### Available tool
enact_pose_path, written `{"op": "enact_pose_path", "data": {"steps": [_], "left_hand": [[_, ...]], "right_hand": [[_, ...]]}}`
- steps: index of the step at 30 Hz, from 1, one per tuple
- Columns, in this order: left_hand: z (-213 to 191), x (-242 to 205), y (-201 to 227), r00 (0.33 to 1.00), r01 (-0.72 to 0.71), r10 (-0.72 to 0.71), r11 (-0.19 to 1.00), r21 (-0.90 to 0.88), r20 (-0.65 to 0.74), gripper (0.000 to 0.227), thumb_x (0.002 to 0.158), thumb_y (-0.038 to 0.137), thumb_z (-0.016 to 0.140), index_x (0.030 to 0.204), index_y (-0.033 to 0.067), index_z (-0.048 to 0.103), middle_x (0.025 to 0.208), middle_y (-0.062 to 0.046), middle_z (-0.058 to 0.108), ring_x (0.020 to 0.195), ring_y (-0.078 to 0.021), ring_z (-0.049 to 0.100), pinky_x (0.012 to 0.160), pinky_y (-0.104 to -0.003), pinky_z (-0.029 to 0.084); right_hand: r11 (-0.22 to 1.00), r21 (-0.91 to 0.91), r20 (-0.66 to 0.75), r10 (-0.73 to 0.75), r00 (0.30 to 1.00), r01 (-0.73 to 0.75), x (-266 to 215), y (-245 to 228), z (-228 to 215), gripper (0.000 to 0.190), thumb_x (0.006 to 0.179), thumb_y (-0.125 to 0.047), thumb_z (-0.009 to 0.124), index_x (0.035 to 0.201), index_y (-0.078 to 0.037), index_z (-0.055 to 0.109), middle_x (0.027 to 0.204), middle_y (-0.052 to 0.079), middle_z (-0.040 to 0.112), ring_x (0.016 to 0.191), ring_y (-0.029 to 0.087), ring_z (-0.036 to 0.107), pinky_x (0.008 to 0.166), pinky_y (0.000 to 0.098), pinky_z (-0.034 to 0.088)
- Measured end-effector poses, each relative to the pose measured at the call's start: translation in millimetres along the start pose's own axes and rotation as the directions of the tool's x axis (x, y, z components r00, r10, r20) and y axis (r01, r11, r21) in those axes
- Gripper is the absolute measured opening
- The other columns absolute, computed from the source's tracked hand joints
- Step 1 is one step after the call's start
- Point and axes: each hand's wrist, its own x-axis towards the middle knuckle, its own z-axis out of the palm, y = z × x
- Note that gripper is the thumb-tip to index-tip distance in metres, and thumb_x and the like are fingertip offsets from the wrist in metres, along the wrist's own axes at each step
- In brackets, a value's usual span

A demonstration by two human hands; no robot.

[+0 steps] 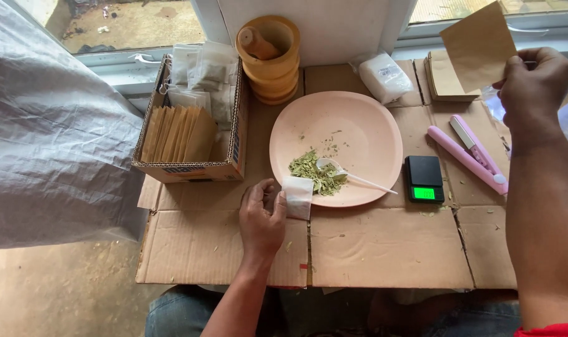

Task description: The person fills small paper bags with dried tea leaves from a plate, weighs each bag on a digital scale, and seals them using a handheld heat sealer.

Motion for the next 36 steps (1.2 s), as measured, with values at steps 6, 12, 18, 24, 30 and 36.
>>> {"op": "enact_pose_path", "data": {"steps": [6, 12, 18, 24, 30, 36], "left_hand": [[-7, 4, 6, 0.986, -0.167, 0.165, 0.982, -0.088, -0.026, 0.029, 0.092, 0.01, 0.068, 0.121, 0.0089, 0.066, 0.119, -0.006, 0.055, 0.091, -0.0117, 0.055, 0.054, -0.02, 0.044], [-17, 45, 82, 0.716, -0.698, 0.698, 0.715, -0.045, -0.002, 0.017, 0.093, 0.006, 0.065, 0.11, 0.0051, 0.065, 0.108, -0.01, 0.067, 0.1, -0.0288, 0.06, 0.09, -0.04, 0.05], [17, 72, 116, 0.632, -0.762, 0.7, 0.639, 0.103, 0.333, 0.06, 0.084, 0.025, 0.08, 0.138, 0.019, 0.056, 0.135, -0.005, 0.061, 0.133, -0.0304, 0.053, 0.111, -0.052, 0.039], [21, 85, 115, 0.712, -0.588, 0.507, 0.809, 0.016, 0.486, 0.041, 0.08, 0.021, 0.08, 0.118, 0.0242, 0.066, 0.088, -0.003, 0.078, 0.096, -0.0283, 0.074, 0.102, -0.042, 0.043], [11, 80, 113, 0.842, -0.362, 0.34, 0.932, -0.029, 0.42, 0.027, 0.075, 0.023, 0.084, 0.101, 0.0223, 0.074, 0.073, -0.004, 0.075, 0.084, -0.0307, 0.075, 0.077, -0.04, 0.054], [13, 82, 99, 0.835, -0.317, 0.292, 0.948, -0.026, 0.466, 0.032, 0.077, 0.027, 0.084, 0.107, 0.0253, 0.074, 0.079, -0.004, 0.077, 0.088, -0.03, 0.075, 0.079, -0.041, 0.056]], "right_hand": [[0.988, 0.06, 0.114, -0.145, 0.983, 0.139, -28, -28, 0, 0.01, 0.104, -0.003, 0.063, 0.107, -0.004, 0.072, 0.078, 0.004, 0.066, 0.059, 0.009, 0.059, 0.045, 0.0287, 0.048], [0.891, -0.169, 0.378, -0.336, 0.863, 0.421, -97, -112, -9, 0.027, 0.094, -0.009, 0.062, 0.115, -0.003, 0.077, 0.094, 0.014, 0.074, 0.08, 0.022, 0.067, 0.072, 0.0382, 0.053], [0.928, -0.087, 0.584, -0.247, 0.773, 0.362, -172, -177, -8, 0.022, 0.092, -0.012, 0.065, 0.111, -0.018, 0.075, 0.073, 0.01, 0.071, 0.082, 0.031, 0.071, 0.081, 0.0469, 0.051], [0.955, 0.054, 0.635, -0.259, 0.728, 0.292, -195, -183, -10, 0.02, 0.092, -0.017, 0.071, 0.111, -0.019, 0.074, 0.075, 0.005, 0.073, 0.07, 0.019, 0.069, 0.071, 0.0356, 0.053], [0.965, 0.231, 0.668, -0.248, 0.702, 0.122, -209, -169, -5, 0.047, 0.088, -0.004, 0.073, 0.132, -0.014, 0.062, 0.084, 0.012, 0.075, 0.074, 0.016, 0.067, 0.064, 0.0287, 0.053], [0.955, 0.285, 0.633, -0.255, 0.731, 0.086, -219, -162, 2, 0.043, 0.088, -0.002, 0.074, 0.129, -0.011, 0.064, 0.075, 0.012, 0.07, 0.067, 0.017, 0.062, 0.06, 0.0282, 0.049]]}}
